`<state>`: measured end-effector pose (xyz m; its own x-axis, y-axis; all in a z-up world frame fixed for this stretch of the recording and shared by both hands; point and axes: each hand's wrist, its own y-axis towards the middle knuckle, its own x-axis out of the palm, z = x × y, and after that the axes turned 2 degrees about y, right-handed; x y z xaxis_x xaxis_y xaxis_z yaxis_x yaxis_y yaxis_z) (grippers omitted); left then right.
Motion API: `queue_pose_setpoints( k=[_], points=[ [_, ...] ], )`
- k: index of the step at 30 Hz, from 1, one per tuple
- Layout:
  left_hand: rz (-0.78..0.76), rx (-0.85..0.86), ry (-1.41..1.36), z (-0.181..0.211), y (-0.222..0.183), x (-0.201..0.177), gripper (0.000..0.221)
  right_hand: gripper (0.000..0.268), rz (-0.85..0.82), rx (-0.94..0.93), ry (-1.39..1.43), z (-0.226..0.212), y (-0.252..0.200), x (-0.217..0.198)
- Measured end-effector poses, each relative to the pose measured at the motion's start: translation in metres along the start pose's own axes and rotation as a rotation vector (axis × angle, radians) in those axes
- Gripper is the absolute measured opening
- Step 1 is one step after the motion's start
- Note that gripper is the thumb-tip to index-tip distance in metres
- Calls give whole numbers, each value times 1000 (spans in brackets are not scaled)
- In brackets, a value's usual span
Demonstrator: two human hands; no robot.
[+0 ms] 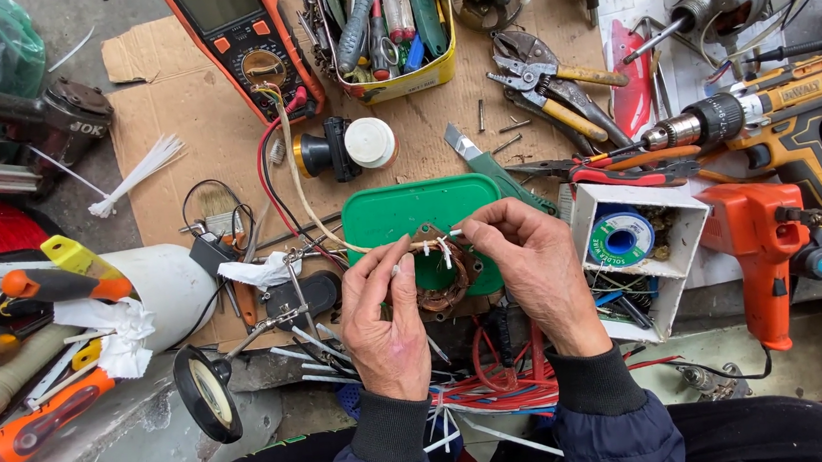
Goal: Sorting a bundle of colorful wires, cutting them to size, and threading them into an electric motor stator for repair.
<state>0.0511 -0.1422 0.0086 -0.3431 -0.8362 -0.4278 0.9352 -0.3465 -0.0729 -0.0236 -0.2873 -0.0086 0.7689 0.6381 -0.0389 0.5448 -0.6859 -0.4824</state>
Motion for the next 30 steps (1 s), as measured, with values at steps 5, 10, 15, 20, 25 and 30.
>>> queue_pose_setpoints(
  k=[5, 10, 15, 20, 25, 30],
  points=[
    [-6, -8, -11, 1, 0, 1, 24, 10, -27, 3, -29, -8, -1, 3],
    [-5, -8, 5, 0, 1, 1, 24, 15, -41, 2, -40, -14, 0, 4],
    [-1, -17, 13, -1, 2, 2, 23, 20, -59, 0, -46, -15, -1, 4],
    [-9, -35, 5, 1, 3, 3, 24, 20, 21, -1, 0, -20, -5, 11],
    [-11, -38, 6, 0, 3, 2, 24, 20, 29, 13, 14, -14, -4, 10],
    [-9, -36, 4, -1, 3, 3, 24, 14, 9, 39, 22, -13, -4, 6]
  ],
)
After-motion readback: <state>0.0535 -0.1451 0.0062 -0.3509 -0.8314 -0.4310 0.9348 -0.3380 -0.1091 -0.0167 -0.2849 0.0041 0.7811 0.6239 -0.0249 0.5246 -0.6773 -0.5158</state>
